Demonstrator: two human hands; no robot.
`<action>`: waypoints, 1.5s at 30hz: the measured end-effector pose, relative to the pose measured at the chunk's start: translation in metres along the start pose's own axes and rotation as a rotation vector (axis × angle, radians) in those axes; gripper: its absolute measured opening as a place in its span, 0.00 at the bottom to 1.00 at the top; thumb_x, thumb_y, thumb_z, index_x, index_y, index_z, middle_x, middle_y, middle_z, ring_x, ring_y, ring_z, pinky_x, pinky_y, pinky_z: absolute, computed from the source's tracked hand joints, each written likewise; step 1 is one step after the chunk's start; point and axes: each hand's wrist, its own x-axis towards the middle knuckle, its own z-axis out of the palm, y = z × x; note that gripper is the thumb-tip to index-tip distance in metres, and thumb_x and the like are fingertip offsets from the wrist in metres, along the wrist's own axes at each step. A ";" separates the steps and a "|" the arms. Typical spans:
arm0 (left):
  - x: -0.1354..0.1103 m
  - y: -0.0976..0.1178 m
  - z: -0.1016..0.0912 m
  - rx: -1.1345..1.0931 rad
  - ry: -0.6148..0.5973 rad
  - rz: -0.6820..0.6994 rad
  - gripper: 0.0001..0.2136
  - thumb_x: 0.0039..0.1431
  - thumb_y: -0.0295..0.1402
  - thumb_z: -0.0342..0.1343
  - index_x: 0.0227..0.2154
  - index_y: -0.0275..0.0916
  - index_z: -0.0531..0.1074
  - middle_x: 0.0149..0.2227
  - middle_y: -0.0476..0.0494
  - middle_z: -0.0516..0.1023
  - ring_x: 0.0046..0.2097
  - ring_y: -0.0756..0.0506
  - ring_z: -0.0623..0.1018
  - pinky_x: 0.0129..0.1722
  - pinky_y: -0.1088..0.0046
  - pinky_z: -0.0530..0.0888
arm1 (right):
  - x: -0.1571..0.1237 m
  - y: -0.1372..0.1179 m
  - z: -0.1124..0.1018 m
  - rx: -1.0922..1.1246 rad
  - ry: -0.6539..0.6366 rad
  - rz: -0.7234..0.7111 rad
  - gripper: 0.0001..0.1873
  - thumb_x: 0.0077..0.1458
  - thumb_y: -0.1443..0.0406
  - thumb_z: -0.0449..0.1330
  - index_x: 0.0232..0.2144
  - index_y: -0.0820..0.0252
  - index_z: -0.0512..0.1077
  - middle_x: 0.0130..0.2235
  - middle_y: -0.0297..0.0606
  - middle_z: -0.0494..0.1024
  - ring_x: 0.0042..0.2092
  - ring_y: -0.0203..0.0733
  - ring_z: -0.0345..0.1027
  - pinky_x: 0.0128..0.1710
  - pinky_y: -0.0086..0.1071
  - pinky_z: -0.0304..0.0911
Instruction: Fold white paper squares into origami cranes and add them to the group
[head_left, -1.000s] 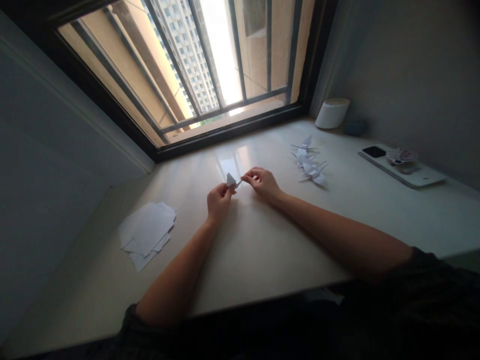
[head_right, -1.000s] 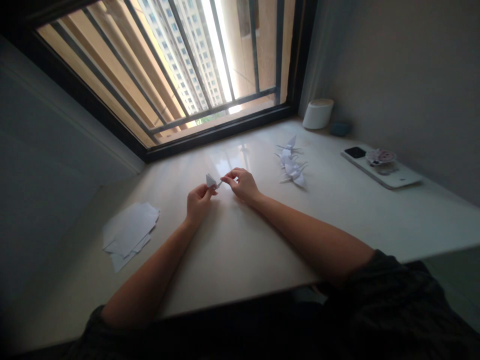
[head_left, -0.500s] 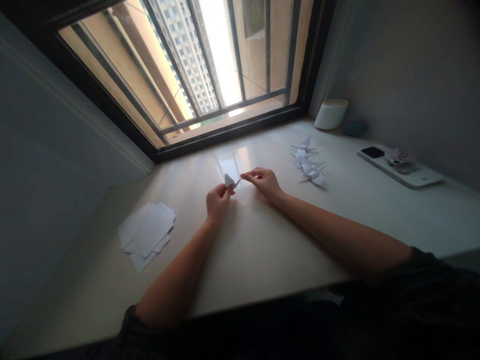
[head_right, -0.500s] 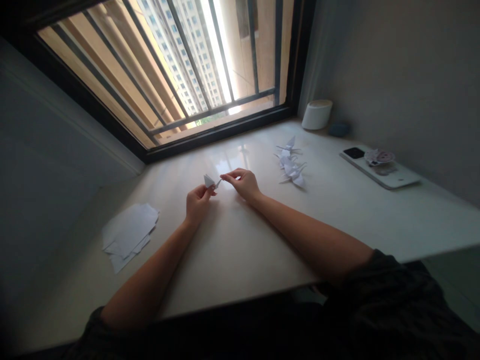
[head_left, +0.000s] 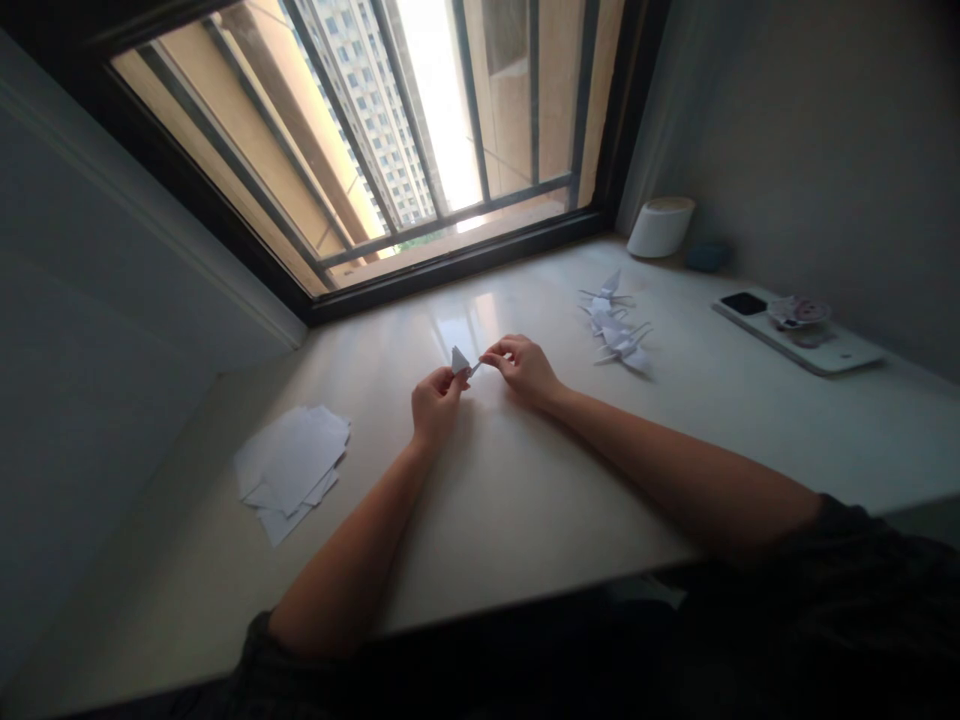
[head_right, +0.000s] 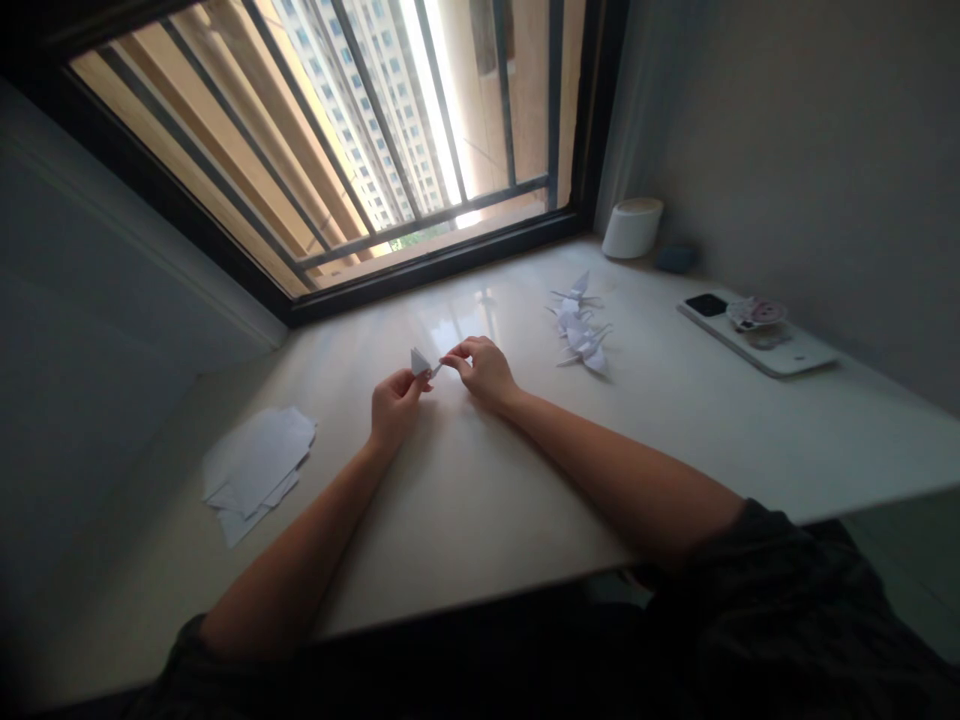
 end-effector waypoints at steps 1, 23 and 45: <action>0.000 0.000 0.000 0.007 -0.001 -0.001 0.15 0.55 0.47 0.56 0.27 0.39 0.77 0.26 0.46 0.79 0.28 0.47 0.75 0.30 0.73 0.66 | 0.000 0.000 0.000 -0.011 -0.007 -0.002 0.10 0.54 0.59 0.61 0.24 0.57 0.76 0.30 0.39 0.76 0.38 0.44 0.66 0.37 0.36 0.59; 0.000 -0.001 0.001 -0.064 -0.054 -0.001 0.16 0.53 0.48 0.58 0.27 0.38 0.77 0.26 0.47 0.79 0.29 0.47 0.77 0.30 0.74 0.68 | -0.004 -0.005 0.005 0.251 -0.069 0.082 0.20 0.48 0.51 0.64 0.38 0.59 0.78 0.35 0.40 0.79 0.36 0.40 0.69 0.34 0.32 0.63; 0.003 -0.002 0.001 -0.276 -0.023 -0.011 0.13 0.51 0.43 0.62 0.32 0.37 0.79 0.30 0.43 0.80 0.34 0.46 0.78 0.37 0.70 0.73 | -0.004 -0.005 0.007 0.441 -0.094 0.178 0.23 0.42 0.49 0.67 0.32 0.60 0.74 0.28 0.36 0.76 0.29 0.37 0.68 0.30 0.31 0.61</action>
